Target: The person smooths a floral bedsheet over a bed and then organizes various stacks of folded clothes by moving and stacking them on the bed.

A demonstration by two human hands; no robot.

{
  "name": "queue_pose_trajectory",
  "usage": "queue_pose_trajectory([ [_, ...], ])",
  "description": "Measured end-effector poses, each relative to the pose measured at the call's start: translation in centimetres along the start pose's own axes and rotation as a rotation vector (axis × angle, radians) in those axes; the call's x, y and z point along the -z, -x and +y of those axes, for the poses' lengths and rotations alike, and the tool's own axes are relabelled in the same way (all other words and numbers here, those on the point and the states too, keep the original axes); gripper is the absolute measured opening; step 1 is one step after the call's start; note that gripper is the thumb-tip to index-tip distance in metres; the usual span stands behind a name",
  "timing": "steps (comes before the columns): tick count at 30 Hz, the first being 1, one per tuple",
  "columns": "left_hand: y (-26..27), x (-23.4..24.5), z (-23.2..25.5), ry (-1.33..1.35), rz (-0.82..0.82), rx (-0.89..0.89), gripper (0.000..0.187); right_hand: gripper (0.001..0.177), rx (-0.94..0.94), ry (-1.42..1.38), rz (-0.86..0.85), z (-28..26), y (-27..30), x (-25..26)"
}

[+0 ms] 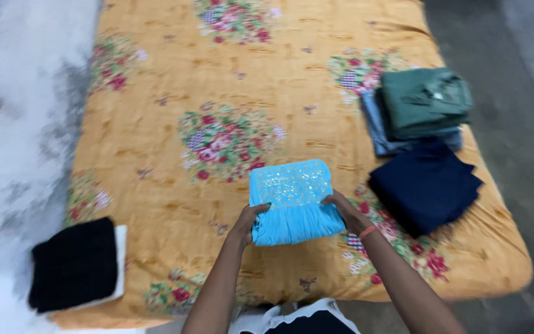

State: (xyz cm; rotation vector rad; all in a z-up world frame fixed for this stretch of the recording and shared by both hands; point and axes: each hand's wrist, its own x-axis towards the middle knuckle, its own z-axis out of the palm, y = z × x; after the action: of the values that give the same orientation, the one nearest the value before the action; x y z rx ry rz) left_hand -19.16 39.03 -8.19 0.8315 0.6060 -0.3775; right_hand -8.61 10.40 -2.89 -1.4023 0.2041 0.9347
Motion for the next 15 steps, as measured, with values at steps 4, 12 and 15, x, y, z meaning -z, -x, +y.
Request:
queue_pose_trajectory([
  [4, 3.1, 6.5, 1.5, 0.192, 0.083, -0.102, 0.046, 0.057, 0.097, 0.260, -0.111, -1.3, -5.8, -7.8],
  [12, 6.7, 20.2, 3.5, 0.481, 0.342, -0.350, 0.051, 0.048, 0.368, 0.760, -0.349, -3.6, -16.3, -25.8],
  [15, 7.9, 24.6, 5.1, 0.599, 0.369, -0.411, 0.052, 0.043, 0.533, 0.947, -0.352, -3.6, -20.0, -31.9],
])
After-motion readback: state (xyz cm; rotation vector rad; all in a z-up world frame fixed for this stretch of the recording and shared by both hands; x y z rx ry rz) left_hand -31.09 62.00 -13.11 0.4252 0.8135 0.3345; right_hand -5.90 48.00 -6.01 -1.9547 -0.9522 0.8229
